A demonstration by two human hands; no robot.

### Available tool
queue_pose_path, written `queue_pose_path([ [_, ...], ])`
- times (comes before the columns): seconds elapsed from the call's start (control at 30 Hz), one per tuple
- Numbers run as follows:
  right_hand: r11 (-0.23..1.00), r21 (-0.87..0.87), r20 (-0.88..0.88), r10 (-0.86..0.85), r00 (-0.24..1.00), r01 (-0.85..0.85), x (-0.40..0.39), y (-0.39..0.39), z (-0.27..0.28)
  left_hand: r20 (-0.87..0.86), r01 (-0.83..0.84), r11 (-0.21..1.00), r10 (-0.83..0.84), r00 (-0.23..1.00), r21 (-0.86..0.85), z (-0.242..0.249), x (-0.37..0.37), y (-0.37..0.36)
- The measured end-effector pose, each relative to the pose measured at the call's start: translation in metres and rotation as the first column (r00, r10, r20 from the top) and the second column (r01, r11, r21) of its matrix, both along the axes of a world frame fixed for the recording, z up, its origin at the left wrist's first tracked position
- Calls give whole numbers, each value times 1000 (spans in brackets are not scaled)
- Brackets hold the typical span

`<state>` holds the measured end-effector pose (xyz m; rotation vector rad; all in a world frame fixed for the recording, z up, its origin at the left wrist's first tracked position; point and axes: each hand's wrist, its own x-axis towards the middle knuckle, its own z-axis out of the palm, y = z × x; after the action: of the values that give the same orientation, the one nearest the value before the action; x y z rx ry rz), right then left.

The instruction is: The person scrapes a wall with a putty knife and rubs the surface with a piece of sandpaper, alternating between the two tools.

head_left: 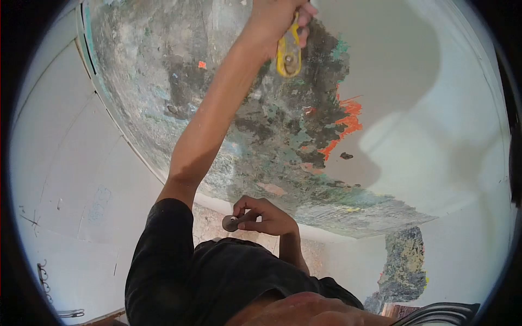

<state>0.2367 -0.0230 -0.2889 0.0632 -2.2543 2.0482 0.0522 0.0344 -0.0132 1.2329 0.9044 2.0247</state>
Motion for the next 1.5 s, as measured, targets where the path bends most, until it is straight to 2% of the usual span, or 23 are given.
queue_pose_path([
  [0.07,1000,2,-8,0,1000,0,1,1,-2,81,2,999,-6,997,45,10,7,2],
  [0.13,1000,-12,-65,-15,998,15,2,-1,2,63,7,1000,-8,998,22,1,9,4],
  [0.17,1000,-20,-39,-7,999,6,5,-1,1,51,11,1000,-12,999,16,-1,10,5],
  [0.23,1000,-27,-2,6,1000,-6,6,3,2,56,5,997,-9,998,77,12,-3,11],
  [0.3,999,-33,-47,-14,999,13,5,2,2,86,-16,994,7,996,104,18,-3,14],
  [0.37,999,-37,-58,-26,998,24,7,1,4,139,-52,993,37,990,106,18,12,16],
  [0.4,999,-33,-55,-25,998,24,9,2,6,104,8,994,-19,994,106,8,18,16],
  [0.5,996,-67,-21,-55,998,53,11,1,4,119,49,999,-50,992,9,6,11,7],
  [0.53,994,-85,-4,-68,998,68,11,2,4,134,41,999,-45,990,31,8,15,9],
  [0.63,985,-65,-57,-161,985,158,16,3,2,166,4,998,-14,986,62,-3,21,9],
  [0.7,951,-57,-119,-310,943,305,19,6,4,150,-6,997,-4,989,71,-25,24,-2],
  [0.8,864,-51,-213,-500,839,501,23,25,6,85,47,995,-40,996,-87,-74,28,-24],
  [0.83,828,-51,-244,-553,797,559,23,33,8,46,65,995,-62,997,-75,-90,30,-28],
  [0.93,586,179,-328,-722,609,790,13,48,26,37,111,992,-110,993,-54,-122,45,-49],
  [1.03,436,186,-592,-666,455,881,-10,46,46,103,136,989,-129,986,-66,-134,60,-68],
  [1.07,364,288,-681,-573,456,886,-13,48,50,131,141,987,-131,983,-72,-136,62,-72],
  [1.17,432,199,-765,-493,415,880,-23,44,49,-25,8,1000,-8,1000,13,-148,52,-78],
  [1.2,585,3,-749,-535,390,811,-28,47,32,-77,-29,1000,29,997,11,-153,48,-79],
  [1.27,712,-208,-691,-592,414,671,-32,47,15,-177,-103,995,103,979,8,-166,45,-80],
  [1.37,558,-131,-819,-527,227,820,-40,29,43,64,-33,995,40,997,-98,-181,54,-79],
  [1.43,383,44,-894,-398,208,923,-39,34,43,178,-84,994,96,979,-75,-187,56,-76],
  [1.5,376,76,-907,-358,221,923,-43,26,51,233,-106,993,117,965,-61,-193,53,-73],
])
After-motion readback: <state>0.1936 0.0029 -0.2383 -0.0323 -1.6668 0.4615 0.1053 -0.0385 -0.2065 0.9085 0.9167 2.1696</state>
